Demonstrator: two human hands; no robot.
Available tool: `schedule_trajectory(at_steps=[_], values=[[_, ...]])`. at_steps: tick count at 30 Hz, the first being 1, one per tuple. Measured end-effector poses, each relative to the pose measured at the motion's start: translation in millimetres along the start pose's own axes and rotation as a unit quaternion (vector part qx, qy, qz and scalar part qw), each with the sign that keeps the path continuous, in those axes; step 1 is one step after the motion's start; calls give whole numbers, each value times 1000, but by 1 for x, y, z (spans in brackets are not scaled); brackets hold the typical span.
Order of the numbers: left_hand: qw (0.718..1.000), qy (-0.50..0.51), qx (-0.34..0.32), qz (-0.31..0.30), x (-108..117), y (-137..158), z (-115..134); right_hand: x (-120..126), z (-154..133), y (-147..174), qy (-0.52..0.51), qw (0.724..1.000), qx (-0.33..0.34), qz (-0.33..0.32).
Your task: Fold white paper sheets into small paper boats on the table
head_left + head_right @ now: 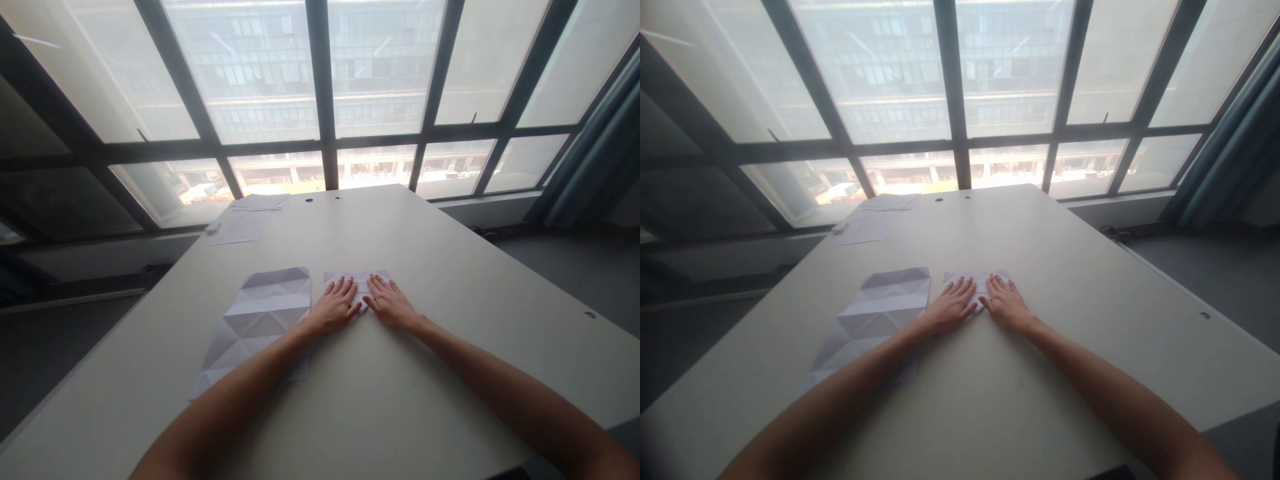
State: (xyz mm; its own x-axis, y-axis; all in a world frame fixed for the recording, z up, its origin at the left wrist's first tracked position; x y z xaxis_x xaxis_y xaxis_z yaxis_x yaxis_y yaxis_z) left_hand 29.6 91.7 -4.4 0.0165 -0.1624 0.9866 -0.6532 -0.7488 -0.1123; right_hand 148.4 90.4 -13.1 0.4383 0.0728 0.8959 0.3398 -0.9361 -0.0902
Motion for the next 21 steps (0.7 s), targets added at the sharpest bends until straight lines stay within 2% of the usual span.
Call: schedule_trajectory(at_steps=[8,21], values=[[996,-8,91,-22,-4,-2,-17,7,16,4,15,997,-72,29],[985,-9,173,6,-12,-2,-36,7,25,0,8,996,-73,42]])
Point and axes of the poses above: each hand's wrist, its own y-axis away from the middle knuckle, its own x-axis out of the back of the hand, z = x × y, the point moved 9 cm from there along -y, towards the middle knuckle, and after that the axes turned 14 degrees about -y, right-handed, at the moved point
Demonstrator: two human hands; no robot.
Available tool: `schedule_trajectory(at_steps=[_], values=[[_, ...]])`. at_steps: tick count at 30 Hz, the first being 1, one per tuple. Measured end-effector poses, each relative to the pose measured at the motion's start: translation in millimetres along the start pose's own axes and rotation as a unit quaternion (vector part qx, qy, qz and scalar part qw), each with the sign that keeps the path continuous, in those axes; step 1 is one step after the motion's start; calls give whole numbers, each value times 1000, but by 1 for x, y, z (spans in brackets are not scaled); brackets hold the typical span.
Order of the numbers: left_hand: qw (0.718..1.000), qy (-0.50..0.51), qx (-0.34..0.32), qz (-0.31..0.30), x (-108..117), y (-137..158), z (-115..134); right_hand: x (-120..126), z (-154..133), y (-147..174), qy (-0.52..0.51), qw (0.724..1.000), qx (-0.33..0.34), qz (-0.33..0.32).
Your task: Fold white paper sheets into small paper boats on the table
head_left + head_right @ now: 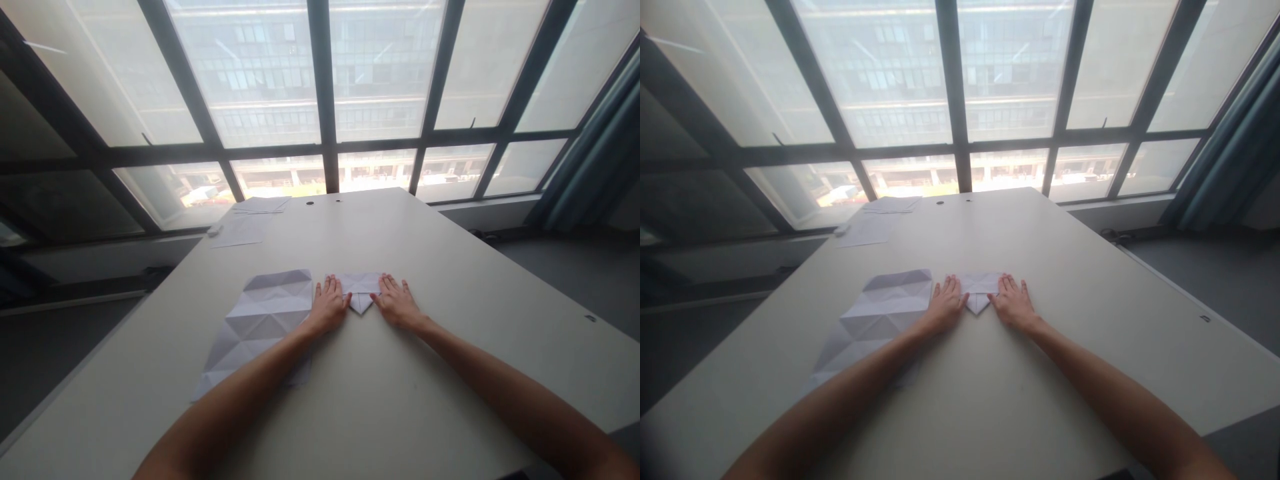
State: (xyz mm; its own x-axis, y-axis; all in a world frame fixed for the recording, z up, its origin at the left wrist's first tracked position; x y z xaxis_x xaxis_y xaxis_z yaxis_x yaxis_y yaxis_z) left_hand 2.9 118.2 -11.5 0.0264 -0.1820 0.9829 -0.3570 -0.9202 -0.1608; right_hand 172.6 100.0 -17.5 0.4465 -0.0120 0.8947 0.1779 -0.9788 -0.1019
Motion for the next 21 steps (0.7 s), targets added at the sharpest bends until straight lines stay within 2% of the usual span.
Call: schedule_trajectory(at_steps=[11,17,21], values=[[996,77,16,30,15,-1,-9,18,13,-5,-29,997,-24,68],[997,59,34,46,15,0,-13,21,25,-4,-14,992,-67,109],[995,42,75,47,10,0,-20,18,32,-7,-16,991,-83,106]])
Point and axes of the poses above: each hand's wrist, its own y-axis away from the middle knuckle, its own x-axis out of the back of the hand, z = x × y, the point moved 9 cm from there along -y, towards the middle knuckle, and after that the axes turned 14 degrees about -y, right-handed, at the moved point
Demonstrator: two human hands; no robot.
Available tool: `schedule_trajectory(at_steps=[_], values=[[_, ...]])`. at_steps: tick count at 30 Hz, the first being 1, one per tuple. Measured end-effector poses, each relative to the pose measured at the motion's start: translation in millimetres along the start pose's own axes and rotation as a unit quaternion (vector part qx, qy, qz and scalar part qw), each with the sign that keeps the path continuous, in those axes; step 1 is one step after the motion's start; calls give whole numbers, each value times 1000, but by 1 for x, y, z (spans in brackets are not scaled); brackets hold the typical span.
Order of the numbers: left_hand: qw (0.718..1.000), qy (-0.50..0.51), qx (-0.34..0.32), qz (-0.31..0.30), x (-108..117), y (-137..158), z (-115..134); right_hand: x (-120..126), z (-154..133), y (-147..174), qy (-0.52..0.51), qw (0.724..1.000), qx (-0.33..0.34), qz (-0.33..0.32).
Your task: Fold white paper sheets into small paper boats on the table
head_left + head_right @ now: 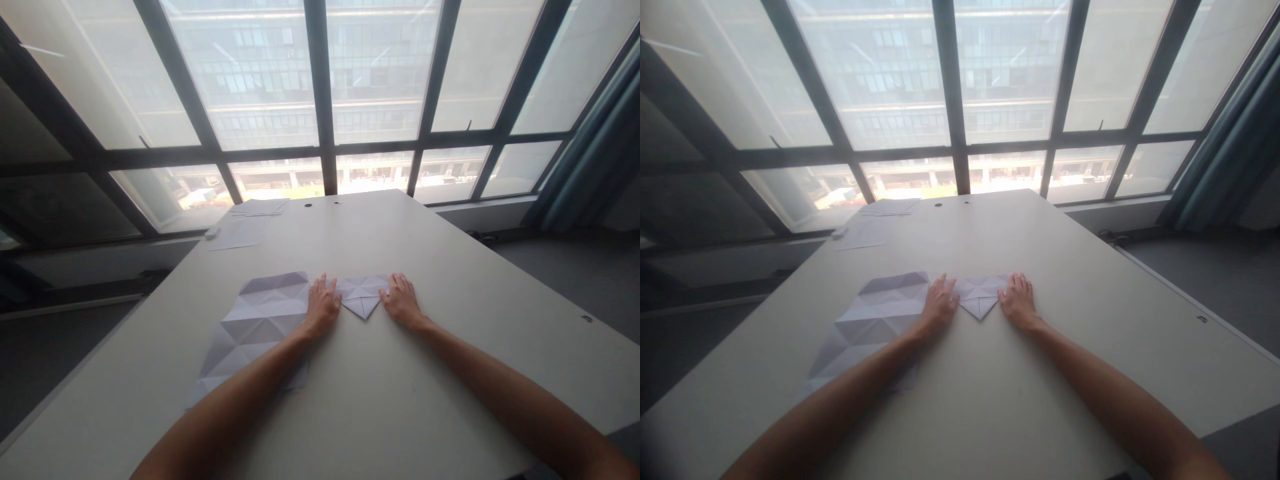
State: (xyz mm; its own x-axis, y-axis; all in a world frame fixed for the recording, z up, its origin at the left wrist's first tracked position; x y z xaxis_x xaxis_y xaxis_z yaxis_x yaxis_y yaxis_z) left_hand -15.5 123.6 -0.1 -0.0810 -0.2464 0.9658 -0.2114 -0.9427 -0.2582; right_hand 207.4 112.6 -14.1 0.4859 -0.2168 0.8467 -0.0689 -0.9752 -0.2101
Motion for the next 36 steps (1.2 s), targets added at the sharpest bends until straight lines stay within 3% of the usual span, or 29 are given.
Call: schedule_trajectory(at_steps=[6,15,19,25,30,36], values=[[1000,23,2,10,-3,-3,-4,3,5,-6,-35,999,-3,15],[972,212,-56,79,26,3,0,21,4,-7,-176,981,21,81],[961,251,-50,101,32,4,-3,23,4,-8,-231,968,37,87],[947,319,-13,43,16,-4,-13,24,2,-10,-251,962,69,85],[945,323,-48,-7,12,-10,-6,20,5,-11,-224,972,34,69],[950,301,-75,27,22,-6,1,25,5,-11,-228,970,32,81]])
Point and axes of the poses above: each hand's wrist, its own y-axis away from the middle knuckle, its own x-axis out of the back of the hand, z = x × y, the point moved 9 cm from there along -y, towards the middle knuckle, and after that the axes turned 14 degrees about -y, right-handed, at the moved point
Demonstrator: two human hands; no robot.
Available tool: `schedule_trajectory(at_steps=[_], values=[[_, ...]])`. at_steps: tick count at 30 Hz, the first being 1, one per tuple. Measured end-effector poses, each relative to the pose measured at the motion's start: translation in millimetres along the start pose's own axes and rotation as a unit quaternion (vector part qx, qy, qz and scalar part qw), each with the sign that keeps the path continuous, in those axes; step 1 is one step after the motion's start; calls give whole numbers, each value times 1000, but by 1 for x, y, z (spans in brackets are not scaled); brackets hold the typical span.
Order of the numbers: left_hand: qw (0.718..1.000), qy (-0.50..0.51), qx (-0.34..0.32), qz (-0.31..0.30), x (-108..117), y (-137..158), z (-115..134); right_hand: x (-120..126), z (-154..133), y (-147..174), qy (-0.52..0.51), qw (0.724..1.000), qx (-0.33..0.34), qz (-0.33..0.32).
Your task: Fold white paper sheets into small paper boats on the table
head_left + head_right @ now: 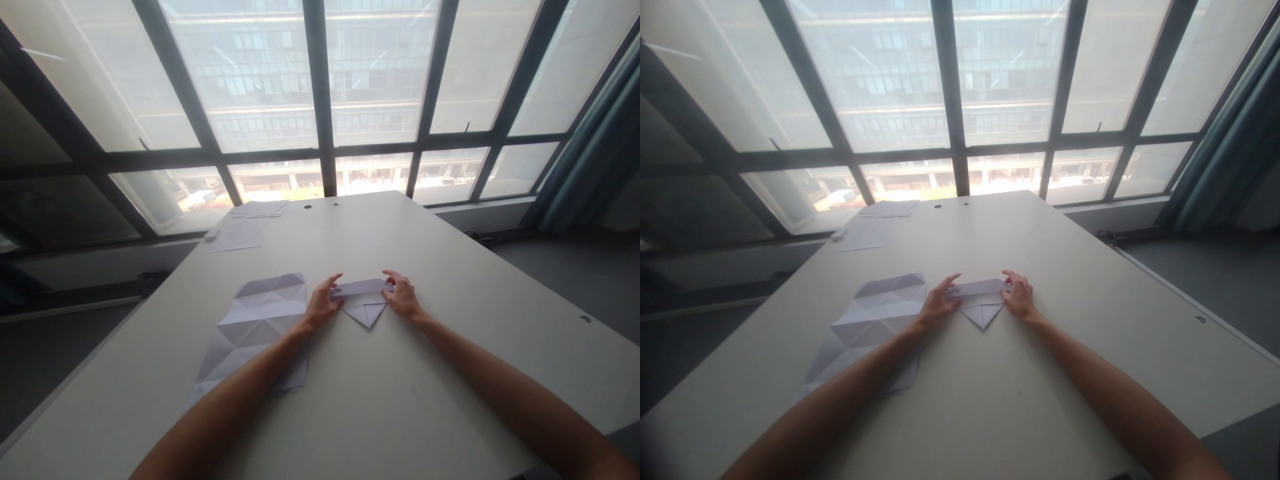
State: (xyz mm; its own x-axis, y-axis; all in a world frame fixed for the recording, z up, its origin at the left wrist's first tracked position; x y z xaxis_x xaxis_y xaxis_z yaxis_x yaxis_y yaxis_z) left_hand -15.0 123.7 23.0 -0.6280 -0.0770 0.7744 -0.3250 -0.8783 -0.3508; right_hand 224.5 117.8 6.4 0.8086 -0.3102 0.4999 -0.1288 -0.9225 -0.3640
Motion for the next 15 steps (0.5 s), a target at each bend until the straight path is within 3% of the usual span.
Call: schedule_trajectory(at_steps=[7,11,15], values=[[996,-38,-49,65,13,3,16,5,-23,2,-73,995,67,3],[989,-36,-46,139,32,6,21,17,-39,7,-116,987,101,46],[976,-48,-92,193,46,13,32,27,-55,16,-104,983,134,65]])
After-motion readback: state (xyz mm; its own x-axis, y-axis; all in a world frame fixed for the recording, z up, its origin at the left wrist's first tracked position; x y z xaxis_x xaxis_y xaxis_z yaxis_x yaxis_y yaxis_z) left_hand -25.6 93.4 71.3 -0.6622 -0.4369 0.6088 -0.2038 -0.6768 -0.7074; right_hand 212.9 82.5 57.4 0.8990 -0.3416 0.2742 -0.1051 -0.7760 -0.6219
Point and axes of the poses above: each hand's wrist, its own y-axis away from the middle knuckle, its own x-axis out of the back of the hand, z = x × y, the point moved 9 cm from there along -y, towards the middle knuckle, and after that the axes turned 14 degrees about -y, right-handed, at the moved point
